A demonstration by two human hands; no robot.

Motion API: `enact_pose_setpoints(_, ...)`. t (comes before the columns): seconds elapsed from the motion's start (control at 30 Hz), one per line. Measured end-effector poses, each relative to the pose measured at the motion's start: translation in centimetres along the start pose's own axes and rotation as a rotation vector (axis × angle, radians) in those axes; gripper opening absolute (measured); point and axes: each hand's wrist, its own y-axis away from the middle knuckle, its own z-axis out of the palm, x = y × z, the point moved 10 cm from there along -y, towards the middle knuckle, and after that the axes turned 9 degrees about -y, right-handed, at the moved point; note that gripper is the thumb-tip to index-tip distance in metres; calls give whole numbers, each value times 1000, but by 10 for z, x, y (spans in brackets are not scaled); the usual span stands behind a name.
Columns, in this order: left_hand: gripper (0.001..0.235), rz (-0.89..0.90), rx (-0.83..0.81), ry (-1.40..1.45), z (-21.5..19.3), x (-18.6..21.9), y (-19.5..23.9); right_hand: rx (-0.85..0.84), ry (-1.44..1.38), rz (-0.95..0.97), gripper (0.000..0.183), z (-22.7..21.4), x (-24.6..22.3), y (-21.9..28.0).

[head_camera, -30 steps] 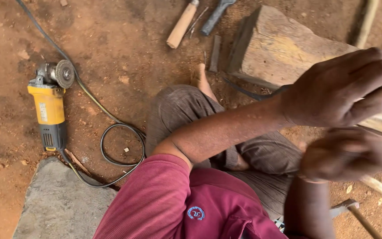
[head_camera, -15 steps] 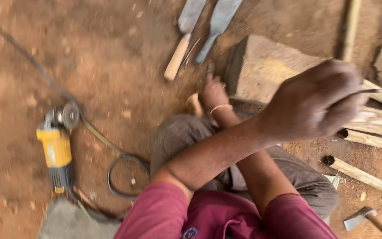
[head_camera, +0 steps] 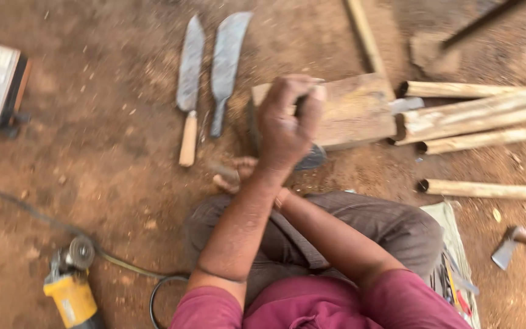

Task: The recorder is sharpening various metal blades and tools using an angle grinder and files.

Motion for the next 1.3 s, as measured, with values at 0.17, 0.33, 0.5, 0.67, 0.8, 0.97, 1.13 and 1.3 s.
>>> enact_pose_setpoints(0.17,8,-47,-104,-45,23,1,-6,-435,-526,-28,36,-88,-32,169)
enact_pose_setpoints(0.33,11,-72,-80,-74,50,-4,5,-638,-881,-497,34,-200,-99,269)
enact_pose_setpoints(0.5,12,85,-106,-132,87,32,23,495,972,-1385,44,-246,-219,340)
enact_pose_setpoints(0.67,9,153,-92,-72,85,55,35,450,770,-1580,37,-256,-267,325)
enact_pose_setpoints(0.8,6,166,-98,-89,95,49,37,550,1345,-839,33,-235,-285,272)
enact_pose_setpoints(0.97,8,108,-89,-75,85,55,35,453,1042,-1395,47,-207,-294,301)
enact_pose_setpoints(1.13,9,113,-128,-86,92,52,30,451,1172,-1075,50,-206,-286,269)
enact_pose_setpoints(1.3,7,119,-98,-45,87,50,34,580,791,-1651,54,-211,-290,316)
